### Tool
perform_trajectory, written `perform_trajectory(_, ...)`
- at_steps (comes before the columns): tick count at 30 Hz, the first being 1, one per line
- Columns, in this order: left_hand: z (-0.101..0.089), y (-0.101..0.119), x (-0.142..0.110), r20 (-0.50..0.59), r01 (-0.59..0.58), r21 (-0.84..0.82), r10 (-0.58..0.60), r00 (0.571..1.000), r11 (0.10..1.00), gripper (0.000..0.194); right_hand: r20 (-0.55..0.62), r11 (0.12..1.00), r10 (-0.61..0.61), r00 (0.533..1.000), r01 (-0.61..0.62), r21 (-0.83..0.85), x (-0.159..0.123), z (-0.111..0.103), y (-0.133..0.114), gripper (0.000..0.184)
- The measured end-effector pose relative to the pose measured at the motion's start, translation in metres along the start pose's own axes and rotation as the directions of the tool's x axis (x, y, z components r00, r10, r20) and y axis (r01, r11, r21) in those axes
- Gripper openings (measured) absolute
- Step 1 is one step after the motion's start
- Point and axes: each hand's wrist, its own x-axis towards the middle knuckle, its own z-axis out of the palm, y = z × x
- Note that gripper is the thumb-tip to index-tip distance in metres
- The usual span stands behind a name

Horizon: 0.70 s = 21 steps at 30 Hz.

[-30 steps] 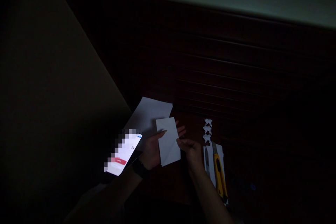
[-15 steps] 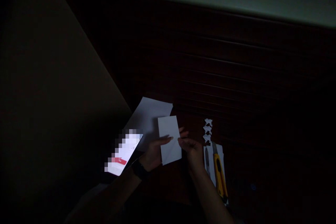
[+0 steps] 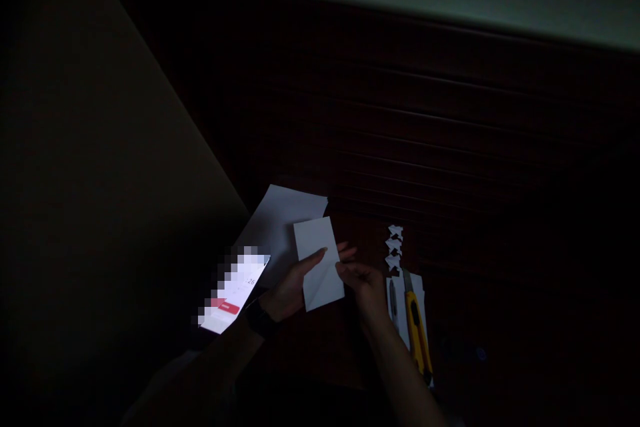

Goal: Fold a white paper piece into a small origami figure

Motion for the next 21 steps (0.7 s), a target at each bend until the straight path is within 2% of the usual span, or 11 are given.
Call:
perform_trajectory(7,-0.001,-0.001,0.002,0.001,-0.025,0.029,0.025,1.000,0.999,0.044,0.011,0.998,-0.053,0.999,0.054,-0.026,0.000,-0.002,0.004,0.017)
perform_trajectory(12,-0.003,0.004,0.001,0.000,-0.019,0.103,0.019,1.000,0.995,0.044,-0.007,0.983,-0.093,0.996,0.091,-0.162,0.001,-0.002,0.003,0.021)
perform_trajectory(18,-0.003,0.009,-0.002,-0.009,-0.027,0.202,0.029,1.000,0.979,0.043,0.046,0.868,-0.199,0.979,0.197,-0.457,-0.004,-0.002,-0.006,0.030)
perform_trajectory(21,-0.003,0.011,-0.002,-0.012,-0.039,0.227,0.043,0.999,0.973,0.043,0.083,0.811,-0.223,0.971,0.232,-0.536,-0.005,-0.001,-0.008,0.032)
